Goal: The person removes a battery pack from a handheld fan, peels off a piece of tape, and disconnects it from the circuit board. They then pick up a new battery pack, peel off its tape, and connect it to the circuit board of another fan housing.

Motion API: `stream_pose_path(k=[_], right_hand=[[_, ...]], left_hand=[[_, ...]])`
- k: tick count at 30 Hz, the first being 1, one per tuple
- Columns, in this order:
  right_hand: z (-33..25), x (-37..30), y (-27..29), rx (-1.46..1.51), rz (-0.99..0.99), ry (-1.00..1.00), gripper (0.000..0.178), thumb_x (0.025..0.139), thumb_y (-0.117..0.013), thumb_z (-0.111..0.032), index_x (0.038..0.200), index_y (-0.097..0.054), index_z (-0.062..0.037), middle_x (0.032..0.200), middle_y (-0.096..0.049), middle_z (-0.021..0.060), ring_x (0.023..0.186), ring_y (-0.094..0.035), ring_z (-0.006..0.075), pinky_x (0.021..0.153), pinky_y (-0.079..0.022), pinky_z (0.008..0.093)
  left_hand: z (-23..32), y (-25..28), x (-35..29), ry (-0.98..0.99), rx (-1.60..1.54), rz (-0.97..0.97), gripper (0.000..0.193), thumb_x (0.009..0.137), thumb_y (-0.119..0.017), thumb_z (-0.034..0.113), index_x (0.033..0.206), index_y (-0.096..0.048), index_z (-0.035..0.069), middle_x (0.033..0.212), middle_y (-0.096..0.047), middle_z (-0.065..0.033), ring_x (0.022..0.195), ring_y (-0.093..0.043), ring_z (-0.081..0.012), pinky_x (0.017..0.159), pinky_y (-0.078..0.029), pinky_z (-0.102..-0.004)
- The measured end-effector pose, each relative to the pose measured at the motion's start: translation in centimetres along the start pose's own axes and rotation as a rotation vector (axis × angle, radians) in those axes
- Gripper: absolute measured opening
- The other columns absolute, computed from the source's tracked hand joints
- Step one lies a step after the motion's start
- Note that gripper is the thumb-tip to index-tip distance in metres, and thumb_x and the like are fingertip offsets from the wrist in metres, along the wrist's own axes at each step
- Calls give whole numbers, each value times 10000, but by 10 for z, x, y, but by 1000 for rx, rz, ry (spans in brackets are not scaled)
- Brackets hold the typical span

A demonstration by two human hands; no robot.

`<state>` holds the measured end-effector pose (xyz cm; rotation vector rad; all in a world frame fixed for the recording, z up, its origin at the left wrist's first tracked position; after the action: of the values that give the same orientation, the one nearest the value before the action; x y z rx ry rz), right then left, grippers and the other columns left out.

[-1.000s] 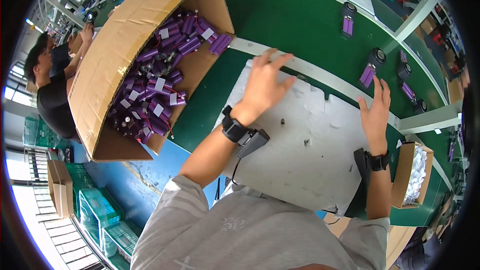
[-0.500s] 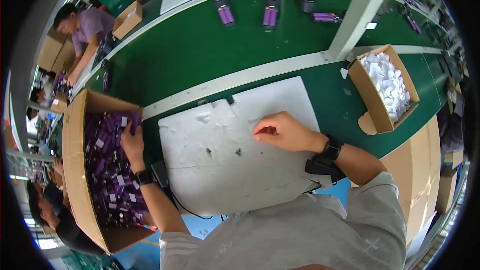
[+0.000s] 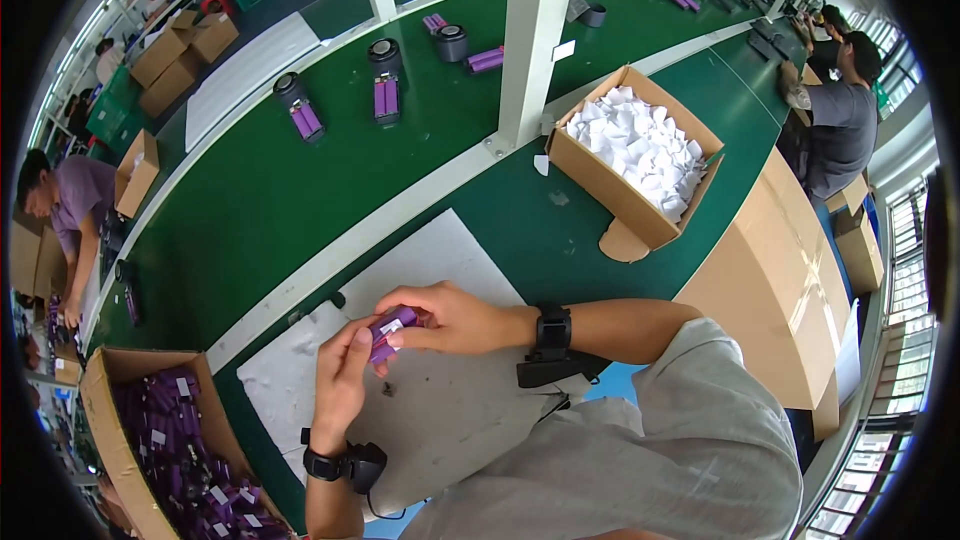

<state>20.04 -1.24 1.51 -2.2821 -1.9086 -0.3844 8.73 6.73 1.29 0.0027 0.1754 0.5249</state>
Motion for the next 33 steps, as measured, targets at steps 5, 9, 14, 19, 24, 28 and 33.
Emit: stream_pose_path(k=[5,9,14,19,24,28,33], right_hand=[[7,-3,-4,-39,-94,-244,267,912,-616,-181,1112,-498,-50,744,-600,39,598,-553,114,554,-447,262],[1,-2,-5,-101,-101,-164,237,910,-618,-186,1052,-481,-54,728,-594,54,597,-562,149,544,-436,304],[-3,-3,-11,-120,-127,-113,235,895,-637,-204,986,-478,-56,714,-592,76,590,-565,210,543,-431,344],[-1,-7,-16,-242,-154,-119,249,871,-668,-222,958,-503,-58,730,-594,95,606,-577,252,549,-440,354],[-1,-4,-26,-272,-169,-113,248,847,-682,-229,882,-519,-44,782,-619,119,659,-611,306,597,-473,385],[-15,-6,-18,-341,2,-47,307,738,-791,-101,909,-541,-48,784,-582,54,598,-576,161,542,-482,280],[-6,-13,-17,-399,-52,-81,297,708,-795,-57,884,-556,-50,708,-565,53,548,-552,130,482,-452,258]], left_hand=[[-9,-14,-5,-191,61,67,290,968,-520,199,1132,-575,-33,852,-627,-61,685,-541,-88,614,-445,-226],[-9,-4,-8,-203,135,88,240,957,-537,157,1094,-591,-32,810,-625,-45,660,-532,-74,589,-429,-217],[-5,-4,-9,-198,217,98,286,985,-476,229,970,-615,-21,693,-566,2,588,-476,-55,523,-385,-223],[-5,3,-11,-213,194,118,321,986,-471,235,948,-650,-29,723,-633,-38,635,-550,-78,569,-429,-218],[-5,9,-17,-217,110,137,376,1000,-434,263,944,-665,-28,724,-653,-50,632,-574,-86,567,-441,-234],[-7,1,-12,-234,45,65,299,992,-469,223,982,-675,6,674,-615,-41,591,-506,-67,540,-416,-235],[-2,-2,-10,-243,76,92,156,916,-588,148,871,-643,9,571,-525,-58,491,-439,-86,468,-362,-263]])
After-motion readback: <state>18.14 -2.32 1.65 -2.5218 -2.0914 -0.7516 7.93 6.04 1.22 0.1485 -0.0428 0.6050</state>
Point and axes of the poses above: each hand's wrist, its own x-axis towards the middle knuckle, its own y-axis out of the back of the hand, z = x × y, the point moved 8 cm from there along x, towards the middle knuckle
